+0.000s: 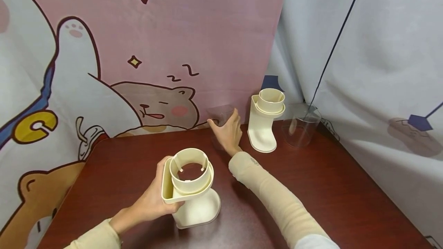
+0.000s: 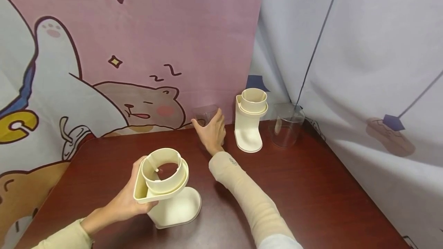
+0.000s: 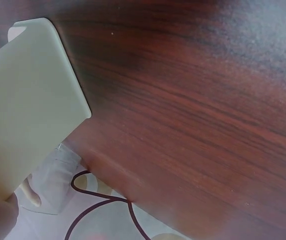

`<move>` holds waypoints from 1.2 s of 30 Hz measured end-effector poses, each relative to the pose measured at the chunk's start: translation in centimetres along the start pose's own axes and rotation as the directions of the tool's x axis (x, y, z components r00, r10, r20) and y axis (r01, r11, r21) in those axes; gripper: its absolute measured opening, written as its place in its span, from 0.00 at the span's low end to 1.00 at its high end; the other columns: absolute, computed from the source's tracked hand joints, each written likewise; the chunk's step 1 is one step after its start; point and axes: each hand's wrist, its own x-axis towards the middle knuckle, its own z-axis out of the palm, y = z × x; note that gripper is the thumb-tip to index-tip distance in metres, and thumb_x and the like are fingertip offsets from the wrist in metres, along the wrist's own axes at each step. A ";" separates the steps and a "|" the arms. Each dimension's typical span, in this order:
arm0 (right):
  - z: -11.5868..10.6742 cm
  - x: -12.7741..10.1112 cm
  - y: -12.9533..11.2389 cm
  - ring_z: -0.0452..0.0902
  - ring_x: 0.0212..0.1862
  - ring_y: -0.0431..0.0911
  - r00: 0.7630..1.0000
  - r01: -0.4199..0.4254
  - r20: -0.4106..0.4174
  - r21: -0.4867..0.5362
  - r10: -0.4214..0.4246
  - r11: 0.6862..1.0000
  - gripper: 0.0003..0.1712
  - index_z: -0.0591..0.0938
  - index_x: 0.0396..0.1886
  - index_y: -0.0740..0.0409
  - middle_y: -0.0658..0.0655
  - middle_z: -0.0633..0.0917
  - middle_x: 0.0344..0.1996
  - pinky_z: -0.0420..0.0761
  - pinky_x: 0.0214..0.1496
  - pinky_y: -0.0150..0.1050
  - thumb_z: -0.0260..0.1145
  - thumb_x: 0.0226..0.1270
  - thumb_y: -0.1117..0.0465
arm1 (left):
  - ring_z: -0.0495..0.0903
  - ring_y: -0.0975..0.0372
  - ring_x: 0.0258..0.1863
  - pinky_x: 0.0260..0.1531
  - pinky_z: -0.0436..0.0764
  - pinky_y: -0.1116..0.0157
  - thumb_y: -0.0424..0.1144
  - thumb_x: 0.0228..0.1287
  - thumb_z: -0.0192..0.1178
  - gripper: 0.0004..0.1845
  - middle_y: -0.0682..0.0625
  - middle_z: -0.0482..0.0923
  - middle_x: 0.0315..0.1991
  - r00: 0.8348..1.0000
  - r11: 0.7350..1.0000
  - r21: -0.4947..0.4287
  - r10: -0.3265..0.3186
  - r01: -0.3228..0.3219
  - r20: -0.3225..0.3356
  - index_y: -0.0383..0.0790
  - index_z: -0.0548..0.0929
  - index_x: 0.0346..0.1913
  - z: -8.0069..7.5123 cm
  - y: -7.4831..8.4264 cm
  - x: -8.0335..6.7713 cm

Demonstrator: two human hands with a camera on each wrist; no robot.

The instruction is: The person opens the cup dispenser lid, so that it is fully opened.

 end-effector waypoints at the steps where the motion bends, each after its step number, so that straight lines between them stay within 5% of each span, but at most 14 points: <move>1: 0.0 0.0 0.0 0.71 0.51 0.58 1.000 0.002 0.005 -0.003 -0.002 1.000 0.63 0.51 0.67 0.54 0.60 0.68 0.55 0.74 0.41 0.57 0.62 0.35 0.25 | 0.64 0.61 0.53 0.51 0.67 0.75 0.30 0.28 0.72 0.60 0.45 0.61 0.57 1.000 1.000 -0.002 -0.001 0.001 0.002 0.34 0.43 0.65 0.0 -0.1 0.0; 7: -0.1 -0.9 -0.1 0.68 0.53 0.58 0.999 -0.017 0.031 0.018 0.016 1.000 0.64 0.46 0.67 0.54 0.61 0.65 0.56 0.73 0.44 0.55 0.62 0.37 0.26 | 0.64 0.59 0.54 0.51 0.67 0.74 0.31 0.30 0.73 0.59 0.44 0.59 0.58 1.000 1.000 0.013 -0.004 0.004 0.010 0.34 0.43 0.65 -0.2 0.2 0.0; 19: -0.2 -2.8 -0.3 0.67 0.54 0.56 0.998 -0.046 -0.034 0.108 0.050 0.993 0.64 0.46 0.68 0.52 0.60 0.65 0.56 0.71 0.50 0.51 0.69 0.36 0.32 | 0.66 0.65 0.52 0.51 0.66 0.77 0.27 0.29 0.71 0.57 0.40 0.61 0.55 0.998 0.996 0.062 -0.066 0.065 0.007 0.32 0.45 0.64 -0.4 3.7 1.1; 24: 0.3 -3.9 -0.3 0.67 0.53 0.55 0.997 -0.069 -0.023 0.116 0.072 0.991 0.65 0.47 0.67 0.52 0.58 0.66 0.54 0.73 0.46 0.52 0.69 0.33 0.31 | 0.66 0.65 0.52 0.51 0.65 0.77 0.27 0.29 0.71 0.57 0.41 0.62 0.55 0.997 0.994 0.079 -0.081 0.081 0.000 0.33 0.44 0.64 -0.5 3.9 0.6; 30: 1.0 -4.6 0.3 0.68 0.53 0.54 0.995 -0.086 -0.032 0.148 0.091 0.985 0.66 0.49 0.67 0.52 0.56 0.64 0.56 0.74 0.42 0.53 0.68 0.30 0.28 | 0.66 0.61 0.52 0.51 0.65 0.76 0.29 0.29 0.71 0.56 0.44 0.60 0.56 1.000 0.997 0.067 -0.029 0.029 0.005 0.34 0.46 0.64 -0.6 3.4 0.7; 36: 0.7 -4.3 0.9 0.68 0.54 0.53 0.995 -0.092 -0.030 0.120 0.096 0.989 0.72 0.50 0.67 0.52 0.55 0.63 0.58 0.72 0.50 0.48 0.63 0.22 0.20 | 0.65 0.57 0.54 0.54 0.65 0.75 0.36 0.32 0.73 0.58 0.47 0.57 0.60 1.000 0.999 0.042 -0.028 0.028 0.010 0.37 0.45 0.65 -0.4 0.4 0.1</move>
